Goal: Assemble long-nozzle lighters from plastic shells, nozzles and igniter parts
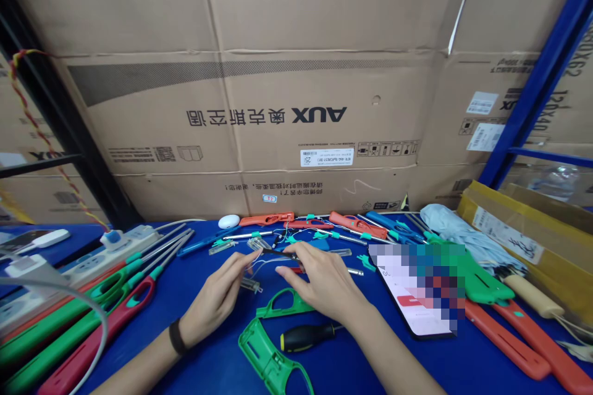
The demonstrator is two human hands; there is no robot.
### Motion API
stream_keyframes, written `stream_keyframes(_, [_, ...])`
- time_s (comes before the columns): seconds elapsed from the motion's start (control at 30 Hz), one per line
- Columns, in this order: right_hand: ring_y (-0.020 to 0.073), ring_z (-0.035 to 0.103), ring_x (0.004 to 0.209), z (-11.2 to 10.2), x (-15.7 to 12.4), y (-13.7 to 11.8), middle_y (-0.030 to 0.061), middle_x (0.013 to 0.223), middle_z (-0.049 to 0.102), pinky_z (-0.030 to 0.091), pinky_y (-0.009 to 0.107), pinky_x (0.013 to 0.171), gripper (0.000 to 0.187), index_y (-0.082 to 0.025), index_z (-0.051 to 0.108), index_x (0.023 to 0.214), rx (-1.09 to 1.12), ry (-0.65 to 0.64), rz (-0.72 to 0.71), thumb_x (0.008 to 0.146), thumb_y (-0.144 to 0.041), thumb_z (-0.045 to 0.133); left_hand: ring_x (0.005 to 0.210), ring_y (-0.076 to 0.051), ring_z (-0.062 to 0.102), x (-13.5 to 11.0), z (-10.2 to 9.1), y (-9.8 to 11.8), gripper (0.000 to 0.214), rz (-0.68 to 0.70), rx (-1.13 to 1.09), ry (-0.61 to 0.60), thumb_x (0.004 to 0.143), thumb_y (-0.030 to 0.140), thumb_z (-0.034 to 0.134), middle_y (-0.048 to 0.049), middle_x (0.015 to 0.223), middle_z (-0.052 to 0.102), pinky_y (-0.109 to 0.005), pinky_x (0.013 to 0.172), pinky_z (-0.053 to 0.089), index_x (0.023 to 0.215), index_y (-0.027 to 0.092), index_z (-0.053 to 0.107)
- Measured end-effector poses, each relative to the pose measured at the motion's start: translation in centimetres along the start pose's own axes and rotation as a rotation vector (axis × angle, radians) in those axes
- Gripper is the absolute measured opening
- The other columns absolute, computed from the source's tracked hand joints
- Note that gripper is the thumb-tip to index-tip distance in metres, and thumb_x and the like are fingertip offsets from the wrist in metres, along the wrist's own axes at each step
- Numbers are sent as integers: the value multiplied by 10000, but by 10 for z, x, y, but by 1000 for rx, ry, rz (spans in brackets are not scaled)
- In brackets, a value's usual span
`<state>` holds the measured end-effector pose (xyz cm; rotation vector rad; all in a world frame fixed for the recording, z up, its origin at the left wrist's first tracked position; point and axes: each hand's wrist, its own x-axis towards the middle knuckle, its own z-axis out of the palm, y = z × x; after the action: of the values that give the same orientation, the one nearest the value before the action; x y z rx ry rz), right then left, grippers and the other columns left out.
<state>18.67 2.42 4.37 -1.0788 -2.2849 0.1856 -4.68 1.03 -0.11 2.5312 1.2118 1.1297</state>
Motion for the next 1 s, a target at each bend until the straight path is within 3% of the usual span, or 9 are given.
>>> stream_keyframes(0.23, [189, 647, 773, 0, -2, 0, 4, 997, 664, 439, 302, 637, 188, -259, 491, 1078, 7, -40, 4, 936, -367, 433, 810, -152, 574, 2, -3, 5, 377, 21, 98, 6, 959, 201, 346, -54, 956, 552, -254, 749, 488, 1318, 248, 451])
stream_keyframes(0.43, [183, 629, 731, 4, -2, 4, 14, 984, 637, 437, 299, 613, 188, -243, 514, 1057, -69, -56, -18, 911, -354, 476, 735, -128, 564, 3, 0, 1, 308, 42, 145, 115, 958, 225, 390, -32, 875, 539, -215, 648, 467, 1219, 235, 554])
stream_keyframes(0.57, [196, 630, 805, 5, -2, 3, 31, 987, 618, 461, 309, 666, 199, -234, 550, 1057, -94, -88, -48, 928, -341, 443, 775, -134, 571, 2, 0, 0, 227, 13, 99, 158, 938, 221, 450, -33, 873, 552, -224, 687, 468, 1103, 214, 605])
stream_keyframes(0.7, [204, 629, 813, 7, -4, 0, 32, 983, 601, 482, 328, 674, 245, -240, 550, 1107, -93, -111, -56, 928, -373, 448, 759, -134, 582, 2, -1, 2, 162, -6, 8, 145, 924, 216, 476, -35, 851, 579, -220, 687, 470, 977, 185, 625])
stream_keyframes(1.0, [222, 634, 839, 8, -4, -2, 47, 1031, 578, 508, 373, 694, 318, -254, 541, 1172, -79, -133, -13, 923, -430, 450, 650, -103, 593, 0, 3, 5, 144, -66, -117, 73, 915, 218, 499, -10, 812, 656, -181, 613, 441, 957, 199, 636])
